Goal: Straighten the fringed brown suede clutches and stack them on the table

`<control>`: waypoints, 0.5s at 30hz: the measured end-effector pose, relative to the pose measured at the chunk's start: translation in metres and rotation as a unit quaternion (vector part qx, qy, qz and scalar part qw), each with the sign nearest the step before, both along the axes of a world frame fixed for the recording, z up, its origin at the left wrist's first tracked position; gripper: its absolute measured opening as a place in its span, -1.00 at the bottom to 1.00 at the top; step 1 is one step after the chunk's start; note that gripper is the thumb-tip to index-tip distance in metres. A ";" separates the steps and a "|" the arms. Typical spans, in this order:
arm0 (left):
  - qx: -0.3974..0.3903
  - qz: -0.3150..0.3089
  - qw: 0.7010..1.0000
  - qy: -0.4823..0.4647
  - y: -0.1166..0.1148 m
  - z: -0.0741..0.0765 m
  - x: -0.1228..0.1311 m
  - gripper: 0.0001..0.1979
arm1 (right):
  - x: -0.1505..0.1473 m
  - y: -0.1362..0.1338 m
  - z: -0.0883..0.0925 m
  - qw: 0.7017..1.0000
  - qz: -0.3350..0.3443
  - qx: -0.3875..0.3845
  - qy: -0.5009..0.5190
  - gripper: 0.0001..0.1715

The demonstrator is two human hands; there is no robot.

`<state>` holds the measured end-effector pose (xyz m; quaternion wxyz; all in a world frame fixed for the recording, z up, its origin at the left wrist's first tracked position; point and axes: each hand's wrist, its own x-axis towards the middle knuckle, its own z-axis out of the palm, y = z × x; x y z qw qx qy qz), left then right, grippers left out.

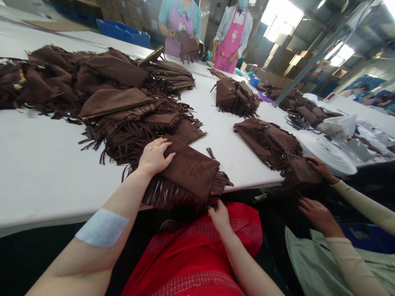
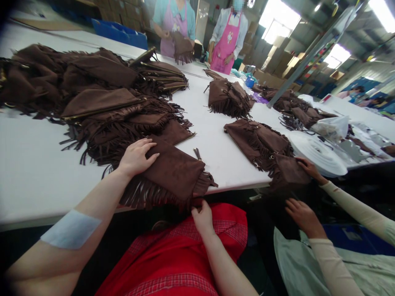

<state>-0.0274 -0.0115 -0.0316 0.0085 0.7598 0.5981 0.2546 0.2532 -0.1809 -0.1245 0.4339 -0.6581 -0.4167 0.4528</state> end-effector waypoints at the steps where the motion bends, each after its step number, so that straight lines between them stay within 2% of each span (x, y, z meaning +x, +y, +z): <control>1: 0.000 0.000 1.000 0.000 0.000 -0.001 0.000 -0.47 | 0.003 -0.001 0.008 0.999 -0.018 0.047 0.006 -0.76; 3: -0.002 -0.001 1.000 0.001 0.001 -0.002 -0.001 -0.47 | 0.003 -0.003 0.023 0.994 -0.010 0.100 0.041 -0.67; 7: -0.002 -0.003 1.000 -0.004 0.002 -0.002 -0.001 -0.47 | -0.015 -0.001 0.046 0.981 0.047 0.043 0.184 -0.56; 11: 0.001 -0.005 1.000 -0.006 0.000 -0.001 -0.001 -0.49 | -0.027 0.005 0.049 0.970 0.059 -0.032 0.236 -0.52; 15: 0.001 -0.003 1.000 -0.002 0.001 -0.002 -0.002 -0.48 | -0.027 0.007 0.043 0.971 0.066 -0.054 0.223 -0.68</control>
